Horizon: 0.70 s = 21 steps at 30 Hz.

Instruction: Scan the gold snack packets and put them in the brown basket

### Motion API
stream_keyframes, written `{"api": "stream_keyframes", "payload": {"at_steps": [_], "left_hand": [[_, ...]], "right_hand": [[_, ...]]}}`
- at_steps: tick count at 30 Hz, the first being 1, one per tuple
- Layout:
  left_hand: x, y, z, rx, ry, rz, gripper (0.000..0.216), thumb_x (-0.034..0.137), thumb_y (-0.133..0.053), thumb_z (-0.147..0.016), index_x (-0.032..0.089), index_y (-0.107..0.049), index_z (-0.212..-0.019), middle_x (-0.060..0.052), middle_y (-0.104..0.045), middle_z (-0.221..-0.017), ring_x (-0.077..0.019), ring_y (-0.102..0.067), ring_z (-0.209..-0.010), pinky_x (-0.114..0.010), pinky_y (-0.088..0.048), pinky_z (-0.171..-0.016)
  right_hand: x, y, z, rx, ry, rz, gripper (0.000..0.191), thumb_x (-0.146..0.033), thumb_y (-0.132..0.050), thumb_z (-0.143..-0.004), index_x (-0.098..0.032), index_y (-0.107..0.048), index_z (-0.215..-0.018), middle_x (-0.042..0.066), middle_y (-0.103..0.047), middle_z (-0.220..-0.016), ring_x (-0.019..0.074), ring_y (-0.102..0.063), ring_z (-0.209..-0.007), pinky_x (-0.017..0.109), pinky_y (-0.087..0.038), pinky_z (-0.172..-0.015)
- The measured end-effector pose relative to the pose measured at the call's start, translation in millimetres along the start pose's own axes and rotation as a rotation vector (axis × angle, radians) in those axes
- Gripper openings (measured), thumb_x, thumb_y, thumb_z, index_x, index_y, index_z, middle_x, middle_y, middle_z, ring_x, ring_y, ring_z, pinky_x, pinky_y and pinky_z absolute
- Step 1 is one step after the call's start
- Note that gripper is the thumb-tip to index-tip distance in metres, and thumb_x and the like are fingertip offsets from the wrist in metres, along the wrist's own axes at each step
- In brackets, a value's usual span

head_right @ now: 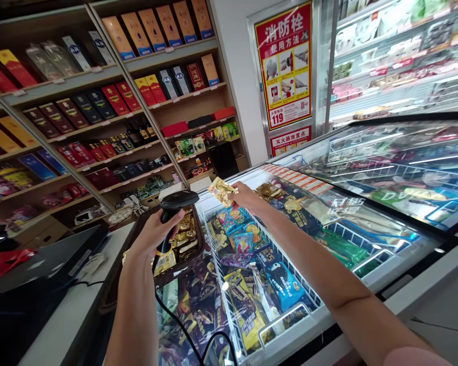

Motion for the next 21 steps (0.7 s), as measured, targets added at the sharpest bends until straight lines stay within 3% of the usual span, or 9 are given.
{"api": "stream_keyframes", "payload": {"at_steps": [21], "left_hand": [[4.0,-2.4,1.7,0.004,-0.009,-0.008,0.056,0.069,-0.079,-0.063,0.023,-0.052,-0.078,0.005,-0.052,-0.051,-0.0119,-0.044,-0.045,-0.025,-0.034,-0.047]], "right_hand": [[1.3,-2.0,0.8,-0.006,0.013,-0.002,0.017,-0.011,-0.066,-0.091,-0.019,-0.053,-0.100,-0.007,-0.058,-0.055,0.0120,-0.060,-0.051,0.020,-0.054,-0.053]]}}
Point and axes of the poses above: each hand's wrist, its own z-axis away from the middle knuckle, its own y-axis out of the back of the hand, x = y × z, the point moved 6 cm from there along -z, towards the middle knuckle
